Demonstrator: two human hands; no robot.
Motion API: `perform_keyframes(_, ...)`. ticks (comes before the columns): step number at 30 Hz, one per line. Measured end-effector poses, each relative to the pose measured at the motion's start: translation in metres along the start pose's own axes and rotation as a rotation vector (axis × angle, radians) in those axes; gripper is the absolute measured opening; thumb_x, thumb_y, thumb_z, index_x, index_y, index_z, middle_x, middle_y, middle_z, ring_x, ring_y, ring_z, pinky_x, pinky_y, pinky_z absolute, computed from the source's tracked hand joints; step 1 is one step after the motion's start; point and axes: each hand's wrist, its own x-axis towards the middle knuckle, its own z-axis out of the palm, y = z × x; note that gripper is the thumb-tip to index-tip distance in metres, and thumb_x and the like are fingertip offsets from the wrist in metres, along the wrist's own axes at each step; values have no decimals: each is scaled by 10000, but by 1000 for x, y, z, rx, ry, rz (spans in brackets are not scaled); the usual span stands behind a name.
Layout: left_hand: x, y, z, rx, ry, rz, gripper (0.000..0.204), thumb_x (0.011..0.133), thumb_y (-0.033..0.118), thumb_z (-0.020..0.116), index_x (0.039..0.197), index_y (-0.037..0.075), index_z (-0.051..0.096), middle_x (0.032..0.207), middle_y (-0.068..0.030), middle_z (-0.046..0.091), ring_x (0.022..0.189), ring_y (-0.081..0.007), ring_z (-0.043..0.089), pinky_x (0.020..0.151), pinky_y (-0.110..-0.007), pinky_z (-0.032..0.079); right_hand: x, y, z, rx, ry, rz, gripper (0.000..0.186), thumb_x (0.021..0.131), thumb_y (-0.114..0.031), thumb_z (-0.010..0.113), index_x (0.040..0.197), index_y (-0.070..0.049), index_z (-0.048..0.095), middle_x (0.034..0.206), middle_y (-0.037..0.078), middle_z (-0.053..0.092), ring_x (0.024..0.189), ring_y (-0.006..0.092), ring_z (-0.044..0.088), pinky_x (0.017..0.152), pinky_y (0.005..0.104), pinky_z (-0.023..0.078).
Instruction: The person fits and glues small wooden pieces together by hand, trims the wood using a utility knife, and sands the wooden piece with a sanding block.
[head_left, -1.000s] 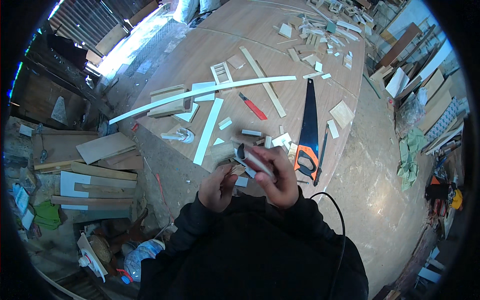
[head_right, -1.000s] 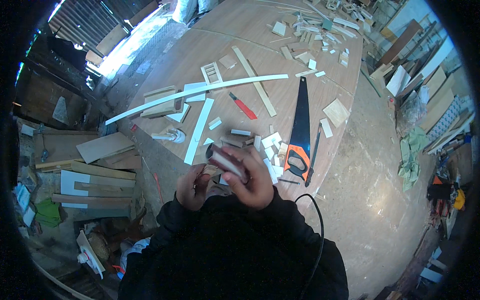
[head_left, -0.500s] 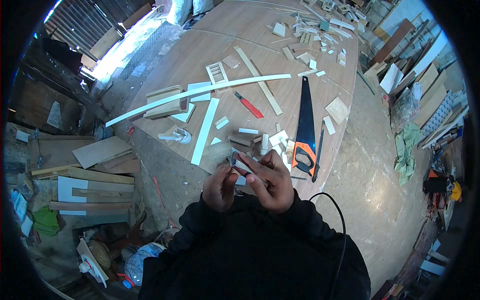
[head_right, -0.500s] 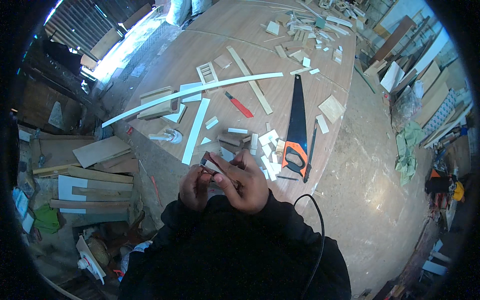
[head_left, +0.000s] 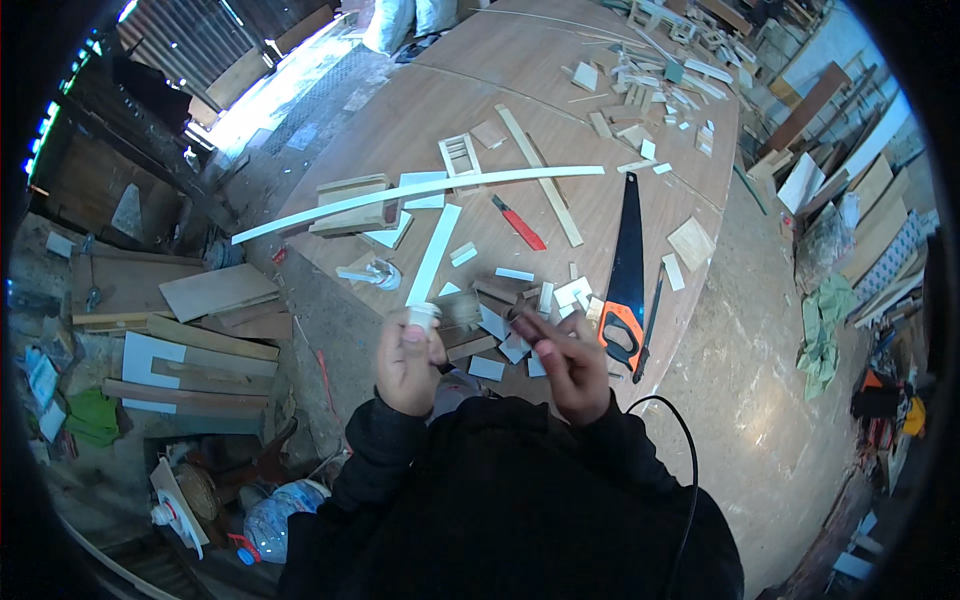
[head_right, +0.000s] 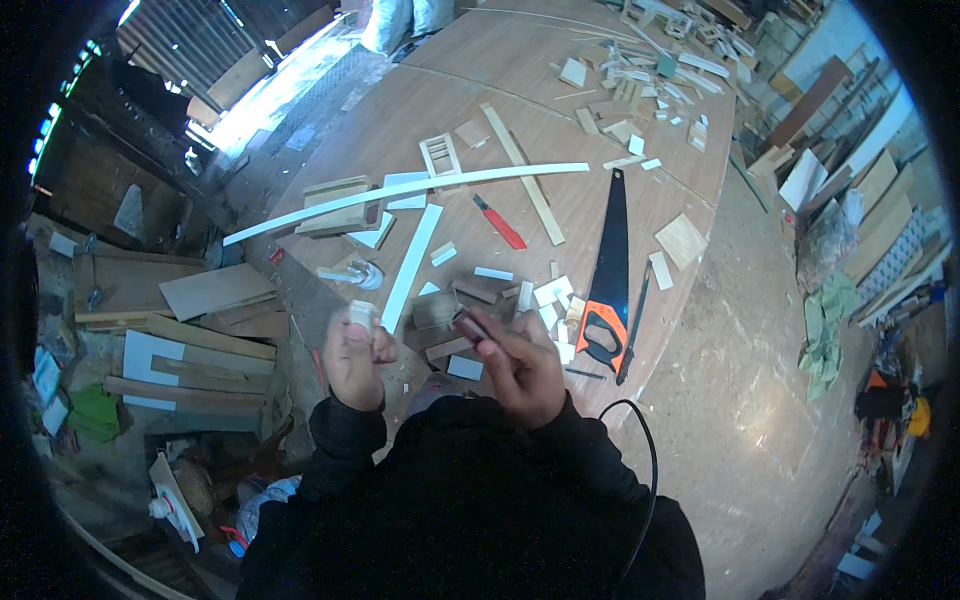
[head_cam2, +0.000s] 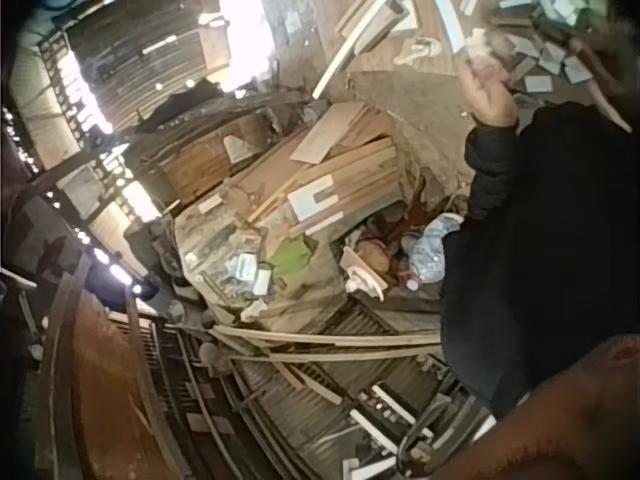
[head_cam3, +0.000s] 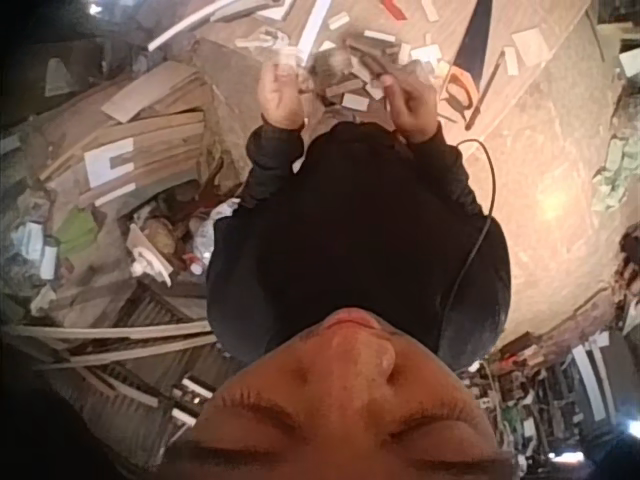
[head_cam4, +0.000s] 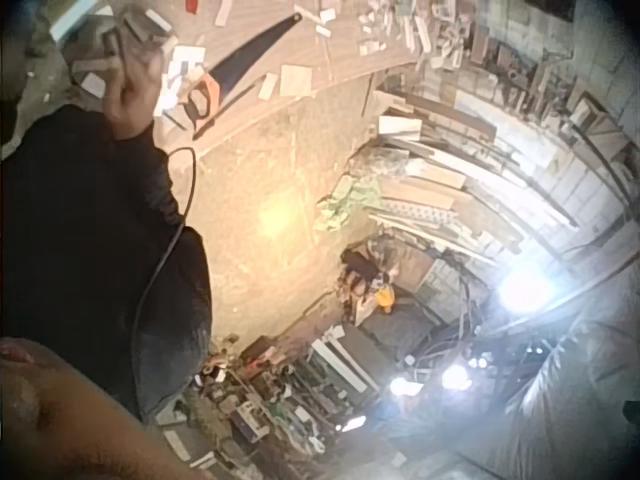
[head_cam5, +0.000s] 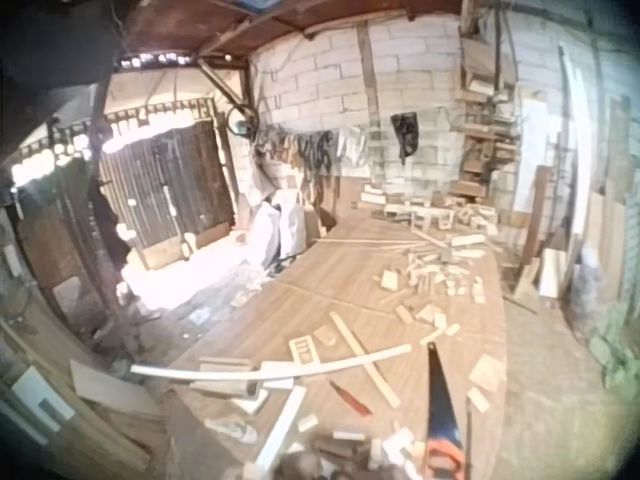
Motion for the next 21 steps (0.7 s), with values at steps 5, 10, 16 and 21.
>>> perform_keyframes(5, -10, -8, 8, 198, -181, -77, 438, 978, 430, 455, 1017, -5, 476, 679, -9, 466, 565, -85, 410, 537, -246, 373, 24, -25, -1, -5, 97, -165, 387, 905, -205, 584, 1231, 3, 600, 809, 109, 485, 730, 180, 435, 639, 285, 365)
perform_keyframes(10, -17, 13, 27, -160, -248, -361, 439, 994, 445, 397, 1031, 20, 502, 659, 5, 457, 543, -79, 399, 506, -248, 342, 26, -22, 11, -20, 9, -294, 428, 850, -246, 654, 1253, -105, 615, 873, 125, 438, 733, 211, 467, 607, 297, 410)
perform_keyframes(16, -21, 19, 23, -523, -364, -645, 429, 989, 489, 370, 932, 76, 470, 600, 27, 347, 459, -81, 307, 454, -254, 293, 25, -24, -1, -175, 52, -376, 417, 843, -246, 656, 1246, -141, 627, 838, 100, 503, 739, 209, 495, 615, 299, 430)
perform_keyframes(21, -21, 17, 18, -425, -337, -716, 440, 991, 497, 341, 913, 82, 466, 588, 27, 323, 437, -76, 259, 425, -249, 257, 34, -10, -1, -413, 25, -313, 430, 818, -290, 692, 1225, -161, 641, 823, 96, 554, 734, 205, 531, 627, 295, 450)
